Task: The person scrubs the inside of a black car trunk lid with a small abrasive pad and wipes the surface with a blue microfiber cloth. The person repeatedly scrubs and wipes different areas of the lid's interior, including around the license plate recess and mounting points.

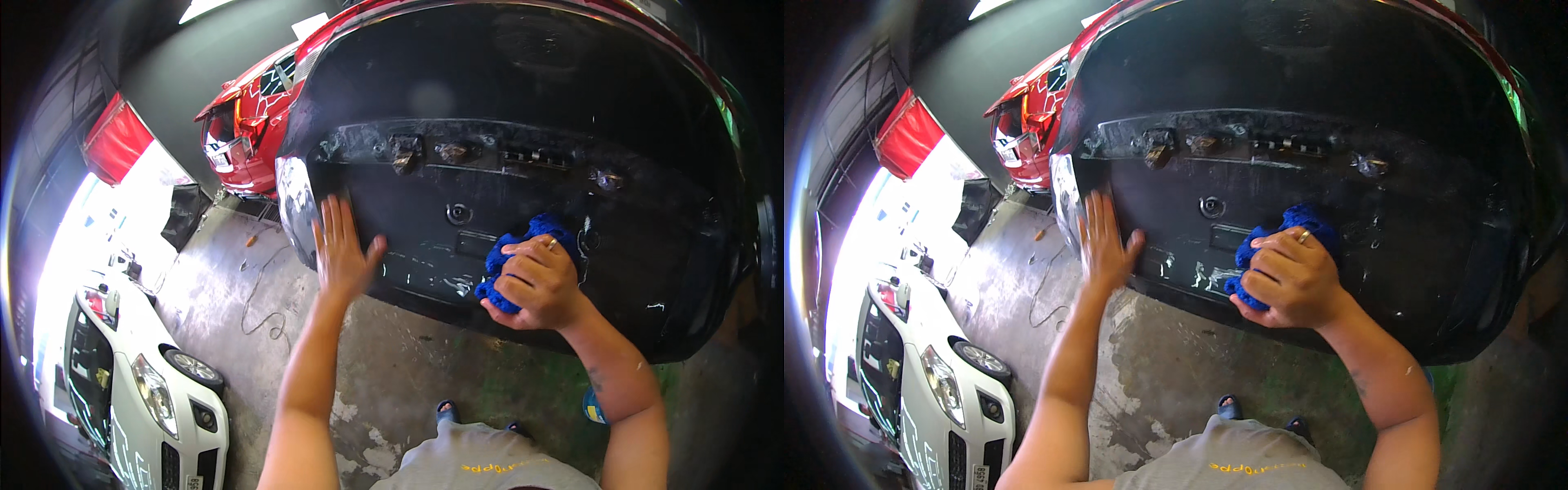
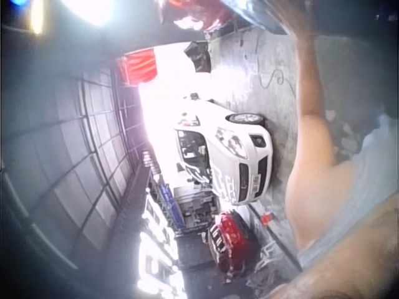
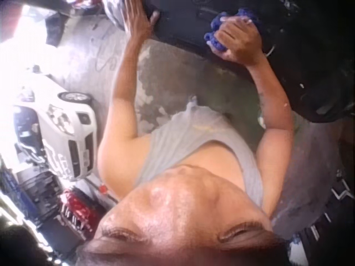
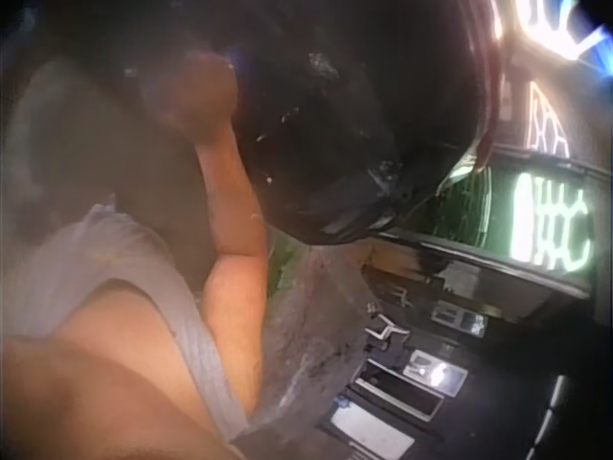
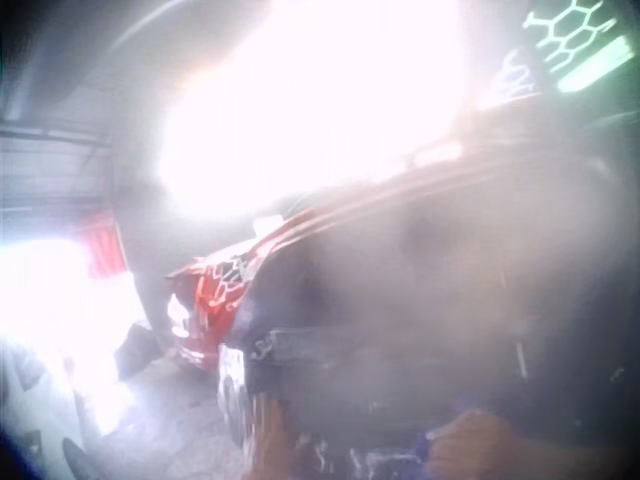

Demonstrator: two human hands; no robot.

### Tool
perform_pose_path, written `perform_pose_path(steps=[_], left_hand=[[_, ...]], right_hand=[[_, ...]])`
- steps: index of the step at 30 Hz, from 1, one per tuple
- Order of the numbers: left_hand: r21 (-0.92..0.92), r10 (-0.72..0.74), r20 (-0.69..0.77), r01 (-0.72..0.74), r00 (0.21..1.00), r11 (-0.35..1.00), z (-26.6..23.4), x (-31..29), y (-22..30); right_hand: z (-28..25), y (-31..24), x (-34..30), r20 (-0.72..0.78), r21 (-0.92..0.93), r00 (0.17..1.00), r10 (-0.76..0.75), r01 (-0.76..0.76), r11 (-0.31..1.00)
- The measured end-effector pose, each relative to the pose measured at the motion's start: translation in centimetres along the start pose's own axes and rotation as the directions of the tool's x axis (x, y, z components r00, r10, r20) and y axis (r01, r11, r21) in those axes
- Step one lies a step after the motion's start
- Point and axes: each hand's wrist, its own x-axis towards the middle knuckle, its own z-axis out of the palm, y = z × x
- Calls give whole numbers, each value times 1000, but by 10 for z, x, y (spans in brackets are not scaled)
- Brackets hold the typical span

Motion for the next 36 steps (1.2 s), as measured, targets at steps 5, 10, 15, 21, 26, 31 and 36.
perform_pose_path(steps=[5,10,15,21,26,31,36], left_hand=[[12,14,171,-16,985,1000,0,-50,2],[-6,25,84,-25,996,1000,-20,66,-13],[-135,57,84,-45,995,990,4,-62,13],[131,-33,16,31,999,991,-16,64,-16],[-156,-186,-40,177,982,972,29,-15,50],[-126,-271,102,283,957,951,8,-40,54],[-99,-277,-22,273,961,957,22,-15,33]], right_hand=[[0,1,-4,-5,-23,1000,9,-9,1000],[2,2,-4,8,-18,1000,-11,11,1000],[1,0,-4,9,-10,1000,10,-10,1000],[4,3,-3,16,-26,1000,-10,11,1000],[4,6,-8,27,-30,1000,-5,6,1000],[7,4,-7,16,-16,1000,8,-8,1000],[6,4,-7,25,0,1000,2,-2,1000]])
